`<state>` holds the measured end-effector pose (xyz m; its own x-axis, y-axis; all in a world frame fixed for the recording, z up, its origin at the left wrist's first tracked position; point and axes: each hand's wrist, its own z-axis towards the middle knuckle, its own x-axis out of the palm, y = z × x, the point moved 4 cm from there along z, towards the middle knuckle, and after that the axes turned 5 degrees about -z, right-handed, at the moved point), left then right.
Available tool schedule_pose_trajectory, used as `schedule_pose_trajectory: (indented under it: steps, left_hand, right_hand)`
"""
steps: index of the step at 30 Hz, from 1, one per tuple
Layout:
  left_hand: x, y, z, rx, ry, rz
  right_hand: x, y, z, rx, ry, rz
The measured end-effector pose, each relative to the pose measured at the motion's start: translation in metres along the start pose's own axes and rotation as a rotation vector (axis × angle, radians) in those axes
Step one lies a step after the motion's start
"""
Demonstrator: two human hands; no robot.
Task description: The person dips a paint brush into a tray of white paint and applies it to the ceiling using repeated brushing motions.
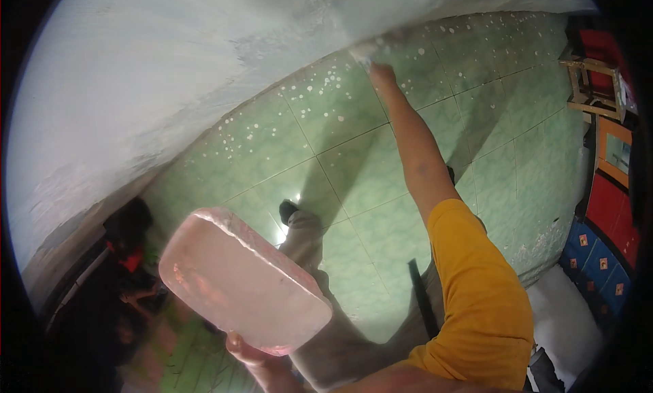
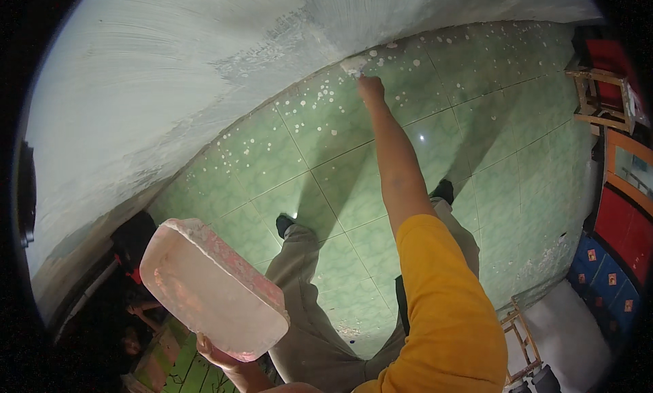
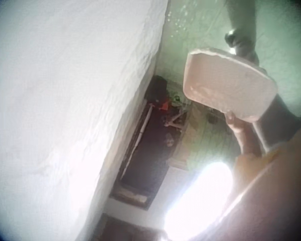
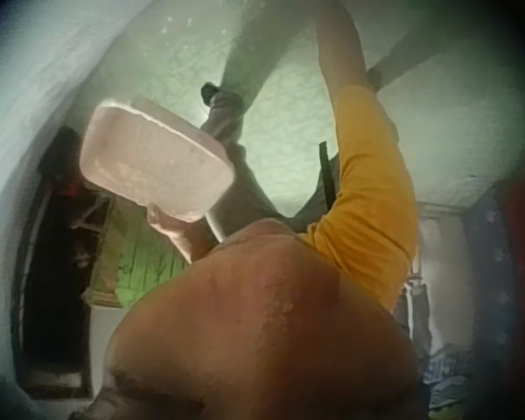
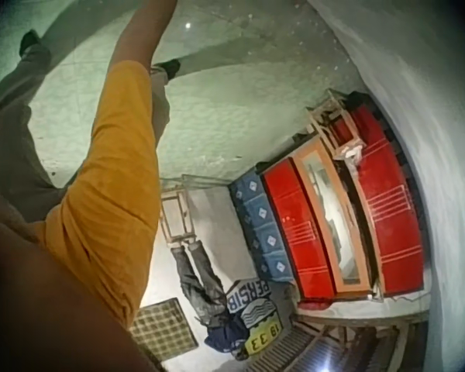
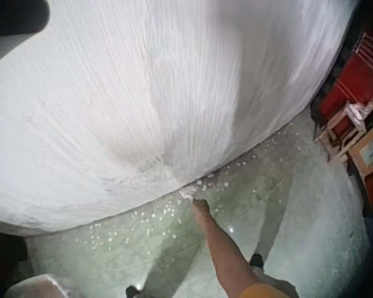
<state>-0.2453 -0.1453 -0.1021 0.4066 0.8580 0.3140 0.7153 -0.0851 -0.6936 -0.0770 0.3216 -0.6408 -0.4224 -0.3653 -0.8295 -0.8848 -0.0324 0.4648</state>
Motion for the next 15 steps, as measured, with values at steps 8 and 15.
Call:
schedule_pose_trajectory:
  steps: [8, 15]
  left_hand:
    - [0.003, -0.026, -0.023, -0.025, 0.08, -0.063]
    - [0.029, -0.063, -0.057, -0.032, 0.086, -0.04]
  right_hand:
    - [-0.132, 0.117, -0.058, 0.255, 0.023, 0.51]
    - [-0.346, 0.225, -0.206, -0.264, -0.232, 0.566]
